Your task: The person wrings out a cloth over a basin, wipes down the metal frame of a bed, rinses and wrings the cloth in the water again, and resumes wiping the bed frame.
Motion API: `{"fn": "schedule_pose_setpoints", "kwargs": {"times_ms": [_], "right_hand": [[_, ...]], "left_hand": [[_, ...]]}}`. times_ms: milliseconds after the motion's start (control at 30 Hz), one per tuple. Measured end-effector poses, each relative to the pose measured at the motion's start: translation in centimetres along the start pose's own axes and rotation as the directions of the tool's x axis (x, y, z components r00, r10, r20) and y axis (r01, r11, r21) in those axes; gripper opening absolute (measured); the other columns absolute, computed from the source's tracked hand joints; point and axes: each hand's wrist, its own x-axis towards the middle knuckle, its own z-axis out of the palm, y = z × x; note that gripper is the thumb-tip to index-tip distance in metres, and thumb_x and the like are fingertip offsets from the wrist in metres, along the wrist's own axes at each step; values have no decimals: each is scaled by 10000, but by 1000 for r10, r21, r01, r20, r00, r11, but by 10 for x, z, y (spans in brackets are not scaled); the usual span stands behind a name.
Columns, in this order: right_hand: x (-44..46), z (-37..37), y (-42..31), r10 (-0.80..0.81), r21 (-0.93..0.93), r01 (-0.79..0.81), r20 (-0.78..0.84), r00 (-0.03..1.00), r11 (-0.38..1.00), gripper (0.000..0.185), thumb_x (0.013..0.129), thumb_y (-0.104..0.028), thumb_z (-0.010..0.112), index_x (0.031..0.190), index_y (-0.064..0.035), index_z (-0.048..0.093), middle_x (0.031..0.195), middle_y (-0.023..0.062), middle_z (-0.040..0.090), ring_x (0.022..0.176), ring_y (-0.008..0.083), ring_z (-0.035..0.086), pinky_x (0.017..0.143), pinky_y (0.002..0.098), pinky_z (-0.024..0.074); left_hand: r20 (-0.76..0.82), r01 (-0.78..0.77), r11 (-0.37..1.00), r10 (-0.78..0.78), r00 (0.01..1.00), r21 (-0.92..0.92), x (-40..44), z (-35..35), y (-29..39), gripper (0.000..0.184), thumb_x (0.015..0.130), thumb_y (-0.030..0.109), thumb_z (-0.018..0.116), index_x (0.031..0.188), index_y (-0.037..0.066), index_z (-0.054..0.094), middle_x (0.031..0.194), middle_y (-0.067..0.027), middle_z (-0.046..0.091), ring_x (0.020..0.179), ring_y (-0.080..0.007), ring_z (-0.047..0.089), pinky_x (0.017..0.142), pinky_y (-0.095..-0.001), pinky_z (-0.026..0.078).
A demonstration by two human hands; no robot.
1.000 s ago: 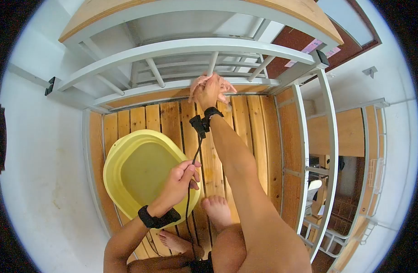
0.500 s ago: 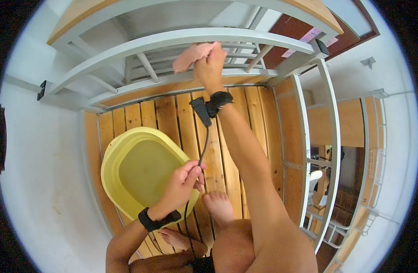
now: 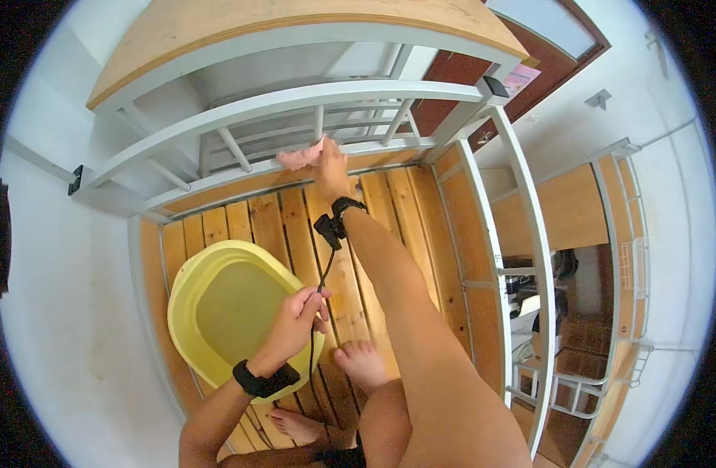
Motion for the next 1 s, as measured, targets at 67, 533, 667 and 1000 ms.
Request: {"fn": "schedule_pose_setpoints", "kwargs": {"times_ms": [67,533,667,1000], "right_hand": [[-22,-30,1,97,279,-43,-180,979,959,240,880,-26,534,1118,-10,560,1109,181,641,1079,326,591,963,430,419],[7,-72,82,286,246,-195,-427,858,950,412,816,-10,571,1222,51,542,1157,198,624,1089,298,612,933,371,473],[34,-41,105,49,-52,-91,-544,838,994,212,803,-21,584,1007,31,560,865,195,585,842,355,590,733,418,467],[83,-133,46,5,110,45,-419,908,993,173,901,-21,574,1064,15,616,903,130,697,848,193,660,748,330,527]], "left_hand": [[44,36,999,-37,998,30,-7,4,-5,259,1071,174,441,1144,-19,597,775,-24,593,644,-97,590,598,-243,505],[64,-13,990,4,998,141,27,40,-7,275,1057,217,456,1164,12,605,739,-77,632,599,-178,647,595,-311,506],[-7,-9,998,9,1000,-60,45,31,10,297,1073,224,431,1165,-4,597,743,-41,616,590,-135,626,580,-286,492],[154,7,1000,-9,988,18,36,48,31,261,1076,183,430,1185,18,600,759,-20,563,603,-96,561,575,-254,480]]}}
